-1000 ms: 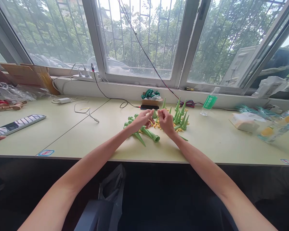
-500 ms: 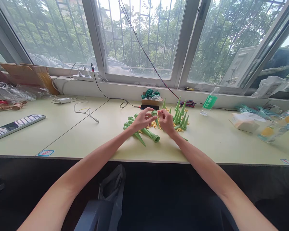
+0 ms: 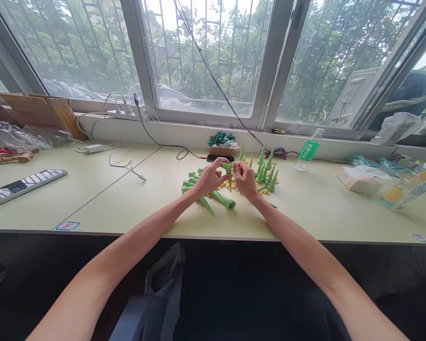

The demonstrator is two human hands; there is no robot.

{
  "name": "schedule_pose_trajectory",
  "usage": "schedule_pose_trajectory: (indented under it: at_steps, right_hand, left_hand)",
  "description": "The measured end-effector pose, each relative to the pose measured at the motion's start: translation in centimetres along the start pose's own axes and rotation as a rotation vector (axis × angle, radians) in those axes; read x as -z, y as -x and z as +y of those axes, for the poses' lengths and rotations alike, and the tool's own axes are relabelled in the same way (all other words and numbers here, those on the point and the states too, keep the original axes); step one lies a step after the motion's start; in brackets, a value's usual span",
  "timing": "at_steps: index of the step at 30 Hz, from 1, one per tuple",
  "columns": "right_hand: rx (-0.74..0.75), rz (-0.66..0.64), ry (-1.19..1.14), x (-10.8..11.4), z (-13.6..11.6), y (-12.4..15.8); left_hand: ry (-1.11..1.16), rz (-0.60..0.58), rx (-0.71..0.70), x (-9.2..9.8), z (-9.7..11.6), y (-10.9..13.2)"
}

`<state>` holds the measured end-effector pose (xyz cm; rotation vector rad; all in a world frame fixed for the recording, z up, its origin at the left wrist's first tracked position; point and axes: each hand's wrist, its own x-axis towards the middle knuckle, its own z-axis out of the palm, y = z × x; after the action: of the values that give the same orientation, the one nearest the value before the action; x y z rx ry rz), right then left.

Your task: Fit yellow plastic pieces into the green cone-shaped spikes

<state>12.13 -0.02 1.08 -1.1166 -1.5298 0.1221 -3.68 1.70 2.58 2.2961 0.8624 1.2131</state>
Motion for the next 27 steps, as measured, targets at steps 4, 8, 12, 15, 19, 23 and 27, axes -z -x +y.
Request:
schedule_pose_trajectory:
  at_steps: [4,8,12,15,19,23,27]
  right_hand:
    - [-0.008,0.030,0.015,0.0,-0.2,0.1]
    - [-0.005,0.056,0.018,0.0,-0.3,0.1]
    - [0.012,0.062,0.018,0.0,-0.2,0.2]
    - [0.020,0.056,0.030,0.0,-0.2,0.2]
    - [0.048,0.012,0.008,0.0,-0.3,0.3]
    - [0.056,-0.023,0.001,0.0,-0.2,0.5]
    - [0.067,-0.037,-0.003,0.0,-0.1,0.6]
  left_hand:
    - [0.055,-0.008,0.035,-0.2,0.3,-0.1]
    - [0.168,0.007,0.062,-0.1,0.4,-0.2]
    - [0.269,0.008,0.139,0.1,0.1,-0.4]
    - [0.435,-0.091,0.264,0.1,0.0,-0.5]
    - [0.621,-0.244,0.474,0.0,0.0,-0.7]
    - [0.688,-0.368,0.566,0.1,-0.2,-1.0]
    - [0.755,-0.359,0.638,0.0,-0.3,-1.1]
